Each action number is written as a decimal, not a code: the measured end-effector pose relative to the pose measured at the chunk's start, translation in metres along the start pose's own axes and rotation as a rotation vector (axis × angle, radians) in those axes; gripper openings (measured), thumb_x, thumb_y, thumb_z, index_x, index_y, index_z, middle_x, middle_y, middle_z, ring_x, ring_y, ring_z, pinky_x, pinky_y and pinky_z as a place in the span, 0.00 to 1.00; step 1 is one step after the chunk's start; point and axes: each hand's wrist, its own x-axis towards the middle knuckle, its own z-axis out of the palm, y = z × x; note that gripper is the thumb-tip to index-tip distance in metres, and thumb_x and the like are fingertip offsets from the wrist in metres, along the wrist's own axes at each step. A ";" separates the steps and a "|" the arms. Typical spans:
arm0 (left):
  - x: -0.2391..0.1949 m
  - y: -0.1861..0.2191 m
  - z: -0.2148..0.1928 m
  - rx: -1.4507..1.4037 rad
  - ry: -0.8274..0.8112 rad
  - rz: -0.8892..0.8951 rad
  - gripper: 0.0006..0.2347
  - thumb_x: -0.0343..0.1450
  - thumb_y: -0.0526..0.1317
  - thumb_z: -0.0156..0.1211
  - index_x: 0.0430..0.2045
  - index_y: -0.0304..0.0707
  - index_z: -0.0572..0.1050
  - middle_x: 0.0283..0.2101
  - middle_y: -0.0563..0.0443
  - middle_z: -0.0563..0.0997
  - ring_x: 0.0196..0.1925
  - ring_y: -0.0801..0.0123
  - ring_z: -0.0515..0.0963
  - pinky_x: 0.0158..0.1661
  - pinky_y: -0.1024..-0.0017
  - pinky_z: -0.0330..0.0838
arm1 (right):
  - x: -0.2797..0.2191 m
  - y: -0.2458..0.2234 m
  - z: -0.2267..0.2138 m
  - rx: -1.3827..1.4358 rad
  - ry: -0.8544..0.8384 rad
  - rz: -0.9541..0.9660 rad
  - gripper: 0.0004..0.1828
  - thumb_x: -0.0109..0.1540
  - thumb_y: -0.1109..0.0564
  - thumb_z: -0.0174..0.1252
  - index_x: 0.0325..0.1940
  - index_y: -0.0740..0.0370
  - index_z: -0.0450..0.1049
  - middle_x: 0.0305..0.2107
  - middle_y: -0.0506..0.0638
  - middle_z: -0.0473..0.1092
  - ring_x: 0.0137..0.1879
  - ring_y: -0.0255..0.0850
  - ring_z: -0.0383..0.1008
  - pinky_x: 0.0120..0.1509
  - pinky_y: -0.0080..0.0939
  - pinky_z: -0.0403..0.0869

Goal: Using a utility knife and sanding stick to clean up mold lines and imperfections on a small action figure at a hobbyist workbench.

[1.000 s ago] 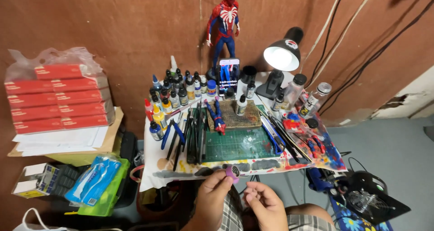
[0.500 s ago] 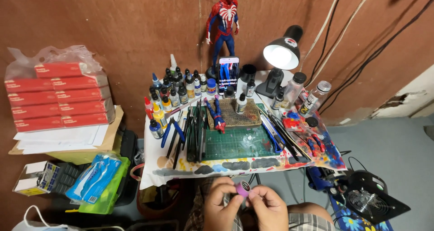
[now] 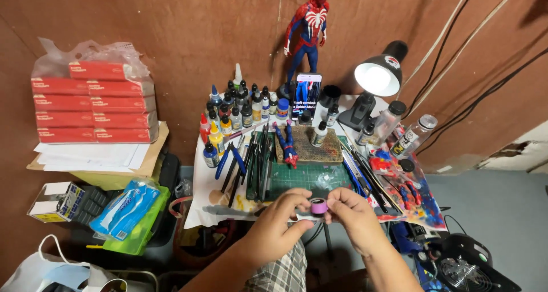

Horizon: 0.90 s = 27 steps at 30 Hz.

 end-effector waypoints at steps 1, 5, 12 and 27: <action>0.000 -0.003 0.001 0.001 0.006 0.002 0.13 0.71 0.36 0.61 0.48 0.36 0.71 0.64 0.46 0.71 0.53 0.62 0.79 0.50 0.65 0.73 | 0.003 0.001 -0.001 -0.003 -0.005 -0.002 0.09 0.65 0.60 0.56 0.30 0.64 0.71 0.19 0.55 0.70 0.27 0.42 0.69 0.38 0.41 0.69; 0.002 -0.001 -0.003 0.005 0.030 -0.055 0.15 0.71 0.38 0.62 0.53 0.43 0.71 0.48 0.48 0.80 0.47 0.61 0.80 0.39 0.66 0.74 | 0.006 0.002 0.004 0.038 -0.045 0.051 0.07 0.65 0.60 0.56 0.32 0.65 0.72 0.20 0.55 0.72 0.28 0.41 0.72 0.38 0.41 0.71; 0.002 0.004 -0.011 0.085 -0.136 -0.136 0.10 0.72 0.43 0.58 0.24 0.42 0.67 0.40 0.54 0.75 0.38 0.65 0.76 0.40 0.66 0.67 | 0.001 -0.003 0.012 -0.435 -0.048 0.052 0.12 0.67 0.57 0.56 0.28 0.57 0.70 0.21 0.46 0.66 0.29 0.36 0.65 0.39 0.38 0.65; 0.032 -0.039 -0.010 0.521 0.398 0.034 0.15 0.69 0.44 0.63 0.12 0.42 0.68 0.25 0.54 0.73 0.31 0.55 0.80 0.32 0.66 0.77 | 0.059 -0.009 -0.009 -0.818 0.298 0.025 0.06 0.61 0.53 0.63 0.31 0.55 0.80 0.17 0.52 0.71 0.29 0.43 0.71 0.39 0.43 0.70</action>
